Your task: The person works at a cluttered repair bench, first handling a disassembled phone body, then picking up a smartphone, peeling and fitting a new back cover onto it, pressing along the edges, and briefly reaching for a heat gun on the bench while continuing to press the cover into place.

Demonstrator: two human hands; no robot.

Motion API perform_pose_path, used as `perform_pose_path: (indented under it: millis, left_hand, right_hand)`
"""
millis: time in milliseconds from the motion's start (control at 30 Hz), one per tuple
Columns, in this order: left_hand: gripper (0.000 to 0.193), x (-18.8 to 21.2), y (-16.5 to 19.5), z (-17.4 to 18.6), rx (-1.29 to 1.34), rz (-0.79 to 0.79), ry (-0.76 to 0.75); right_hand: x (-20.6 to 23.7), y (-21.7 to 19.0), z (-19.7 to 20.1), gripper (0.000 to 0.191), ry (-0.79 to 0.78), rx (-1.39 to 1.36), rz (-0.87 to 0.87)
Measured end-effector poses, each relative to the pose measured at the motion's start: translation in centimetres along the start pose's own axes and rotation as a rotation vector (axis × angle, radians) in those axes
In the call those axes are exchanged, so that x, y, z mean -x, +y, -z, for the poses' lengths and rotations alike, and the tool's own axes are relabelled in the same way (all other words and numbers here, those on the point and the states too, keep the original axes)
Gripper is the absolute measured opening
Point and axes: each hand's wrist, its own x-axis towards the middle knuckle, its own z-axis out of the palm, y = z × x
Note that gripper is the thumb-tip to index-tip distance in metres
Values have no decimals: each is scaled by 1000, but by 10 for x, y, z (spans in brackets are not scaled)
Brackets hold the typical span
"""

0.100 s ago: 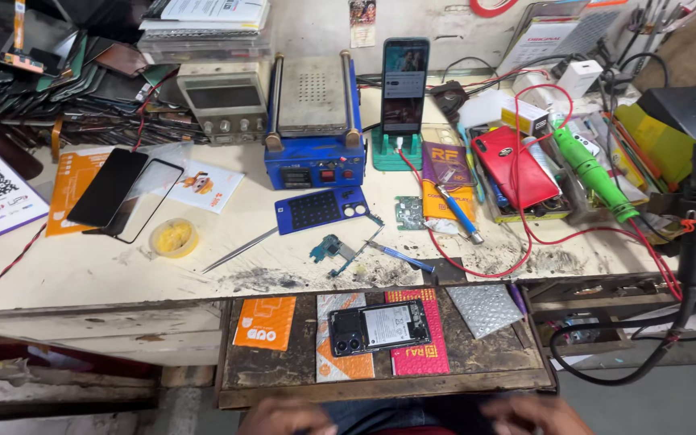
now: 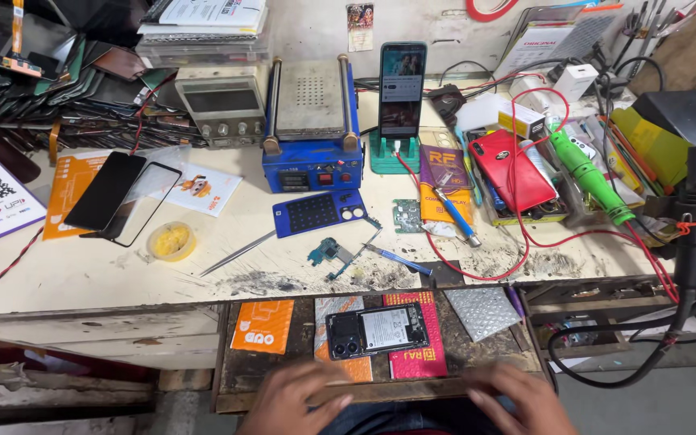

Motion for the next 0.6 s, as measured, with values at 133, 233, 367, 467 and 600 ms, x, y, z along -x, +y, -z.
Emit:
perform_pose_path:
  millis: [133, 233, 367, 467, 600]
  left_hand:
    - [64, -33, -26, -18, -219, -186, -8]
    - [86, -44, -25, -22, -222, -146, -116]
    - [91, -47, -12, -18, -266, -62, -110]
    - [90, -49, -12, -20, -293, 2, -107]
    - [92, -49, -17, -26, -302, 74, -148]
  right_hand:
    - [-34, -4, -20, 37, 163, 232, 325]
    - [-52, -22, -25, 48, 88, 249, 338]
    - [-60, -42, -20, 44, 132, 268, 331]
    - [-62, -43, -23, 41, 143, 261, 300]
    - [-65, -40, -27, 41, 159, 241, 260]
